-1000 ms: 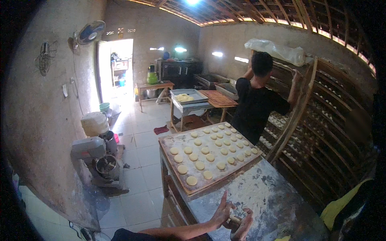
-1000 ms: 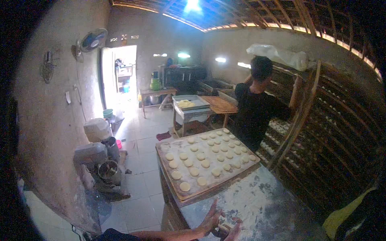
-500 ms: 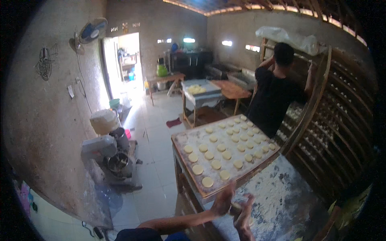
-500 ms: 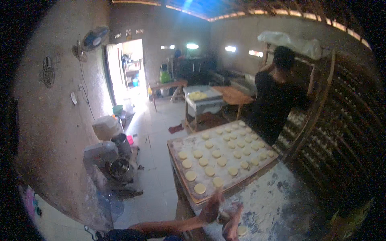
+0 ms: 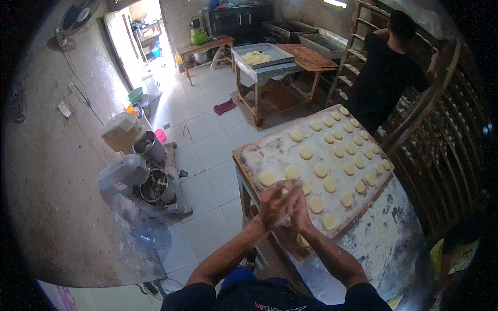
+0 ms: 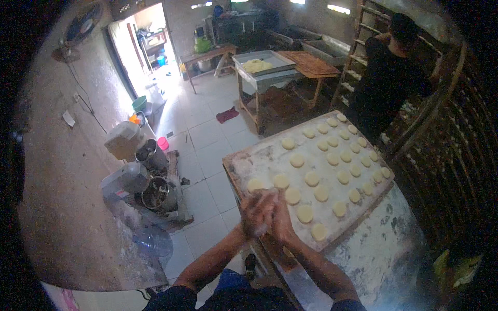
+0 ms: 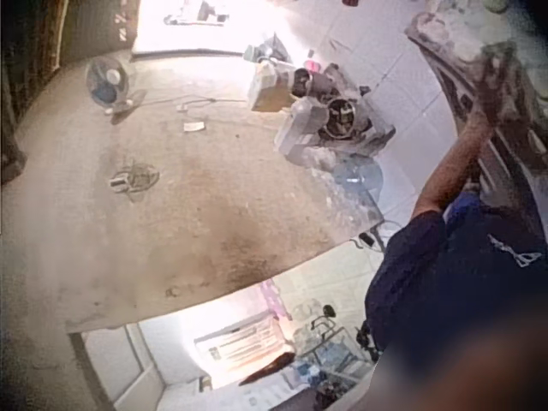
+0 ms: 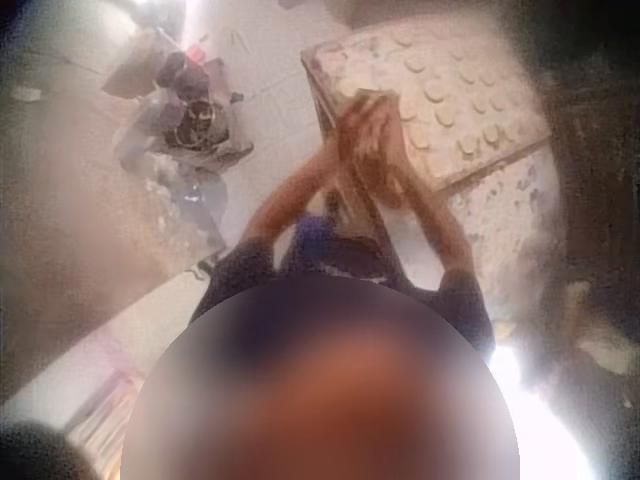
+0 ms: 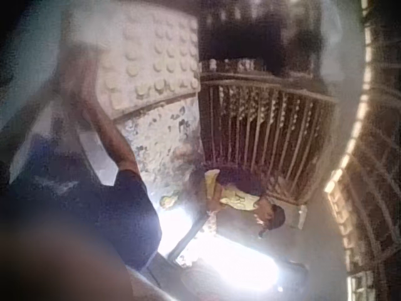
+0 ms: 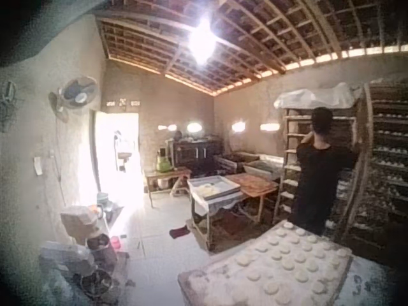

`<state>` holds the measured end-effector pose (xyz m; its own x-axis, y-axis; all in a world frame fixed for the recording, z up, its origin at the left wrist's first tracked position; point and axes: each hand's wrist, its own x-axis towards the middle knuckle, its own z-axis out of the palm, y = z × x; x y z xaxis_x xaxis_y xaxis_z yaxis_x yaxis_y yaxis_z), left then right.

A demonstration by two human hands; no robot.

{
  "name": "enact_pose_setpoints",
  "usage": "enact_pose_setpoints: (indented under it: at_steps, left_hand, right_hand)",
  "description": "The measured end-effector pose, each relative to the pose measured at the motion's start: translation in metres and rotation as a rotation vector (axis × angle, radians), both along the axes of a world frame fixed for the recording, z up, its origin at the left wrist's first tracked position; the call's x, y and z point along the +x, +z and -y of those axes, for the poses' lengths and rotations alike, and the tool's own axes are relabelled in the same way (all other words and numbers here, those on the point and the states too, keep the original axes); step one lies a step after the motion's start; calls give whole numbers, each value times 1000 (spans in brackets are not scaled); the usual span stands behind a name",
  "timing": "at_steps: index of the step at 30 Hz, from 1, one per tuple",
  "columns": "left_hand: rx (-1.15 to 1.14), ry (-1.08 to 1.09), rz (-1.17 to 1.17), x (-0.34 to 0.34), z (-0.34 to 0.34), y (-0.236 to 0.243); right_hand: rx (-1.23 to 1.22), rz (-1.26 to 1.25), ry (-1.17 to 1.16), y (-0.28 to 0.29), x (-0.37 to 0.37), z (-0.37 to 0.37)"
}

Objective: The person shapes small dough pieces into rings by hand and places them on a wooden tray. They repeatedly pick up dough, roll it, form a hole in the center, and arrange the rings on the tray alongside other workers.

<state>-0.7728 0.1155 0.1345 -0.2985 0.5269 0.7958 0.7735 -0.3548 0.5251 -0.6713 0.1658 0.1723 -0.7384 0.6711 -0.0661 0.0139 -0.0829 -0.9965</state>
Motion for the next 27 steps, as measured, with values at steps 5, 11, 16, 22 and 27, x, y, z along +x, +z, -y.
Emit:
enact_pose_setpoints:
  at_steps: [5, 11, 16, 22, 27]
  left_hand:
    - [-256, 267, 730, -92, -20, -17]
    - [-177, 674, 232, -191, -53, -25]
    - [-740, 322, 275, -216, -49, -39]
    - [-597, 253, -74, -158, -41, -17]
    - [-836, 165, -251, -99, -27, -21]
  right_hand:
    - [132, 33, 161, -24, -118, -56]
    - [1053, 357, 31, -37, -196, -128]
    - [677, 381, -204, -28, -100, -139]
    - [673, 863, 6, -24, -22, -141]
    - [1188, 630, 95, -51, -32, -142]
